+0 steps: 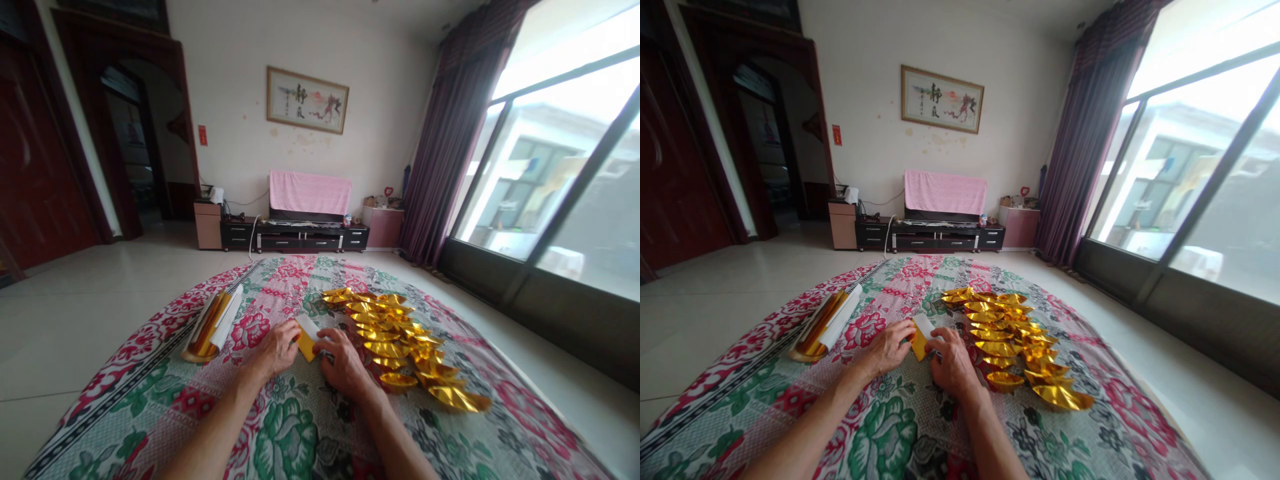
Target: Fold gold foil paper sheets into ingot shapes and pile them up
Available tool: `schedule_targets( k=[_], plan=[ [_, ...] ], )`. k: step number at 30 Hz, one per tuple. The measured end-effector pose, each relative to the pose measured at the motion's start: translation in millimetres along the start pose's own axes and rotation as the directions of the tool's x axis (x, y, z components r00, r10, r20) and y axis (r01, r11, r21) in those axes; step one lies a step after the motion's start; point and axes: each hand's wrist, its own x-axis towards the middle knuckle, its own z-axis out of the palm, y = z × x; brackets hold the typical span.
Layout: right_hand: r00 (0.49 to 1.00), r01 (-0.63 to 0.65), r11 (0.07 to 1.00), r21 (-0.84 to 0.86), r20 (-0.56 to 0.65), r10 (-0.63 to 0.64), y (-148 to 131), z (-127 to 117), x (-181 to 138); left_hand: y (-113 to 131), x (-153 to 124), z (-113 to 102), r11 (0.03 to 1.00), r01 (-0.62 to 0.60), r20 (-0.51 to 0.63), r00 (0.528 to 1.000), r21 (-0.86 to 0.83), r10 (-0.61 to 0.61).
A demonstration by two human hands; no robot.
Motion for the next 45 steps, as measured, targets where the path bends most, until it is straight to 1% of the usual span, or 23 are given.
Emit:
schedule_targets(
  k=[4, 7, 13, 19, 26, 30, 33, 37, 45],
  plan=[
    [1.000, -0.004, 1.000, 0.008, 0.001, 0.004, -2.5, 1.9, -1.5, 0.9, 0.2, -3.3, 1.000, -0.001, 0.039, 0.999, -0.019, 0.002],
    [1.000, -0.008, 0.999, 0.034, -0.009, 0.008, -2.8, 4.0, -2.5, 1.9, -0.1, -6.0, 0.999, 0.021, 0.063, 0.998, -0.047, -0.018],
    [0.999, -0.023, 0.999, 0.033, -0.033, 0.024, -5.6, 4.2, -4.9, 13.6, 0.3, -11.4, 0.998, 0.033, 0.089, 0.996, -0.045, -0.028],
    [0.999, -0.019, 1.000, -0.024, -0.036, 0.018, -11.2, 1.7, -5.2, 16.2, -1.1, -7.2, 0.998, 0.053, 0.042, 0.998, -0.017, -0.053],
    [0.999, -0.004, 1.000, 0.008, -0.046, 0.004, -10.2, 4.1, -4.5, 11.6, -3.5, 0.1, 0.999, 0.036, -0.005, 0.999, 0.012, -0.036],
    [0.999, -0.006, 1.000, 0.019, -0.047, 0.006, -8.6, 5.1, -4.1, 10.1, -4.1, 1.2, 0.999, 0.017, -0.017, 1.000, 0.030, -0.016],
    [0.998, -0.033, 0.999, 0.013, -0.052, 0.034, -9.6, 4.9, -4.2, 8.4, -4.0, 1.2, 1.000, 0.014, -0.015, 1.000, 0.026, -0.014],
    [0.997, -0.057, 0.998, -0.005, -0.053, 0.057, -10.6, 5.1, -4.8, 7.4, -3.8, 0.5, 1.000, 0.013, -0.005, 1.000, 0.015, -0.013],
    [0.996, -0.077, 0.995, -0.058, -0.055, 0.074, -14.6, 8.0, -4.1, 9.6, -2.5, 1.2, 1.000, 0.009, -0.024, 1.000, 0.021, -0.009]
  ],
)
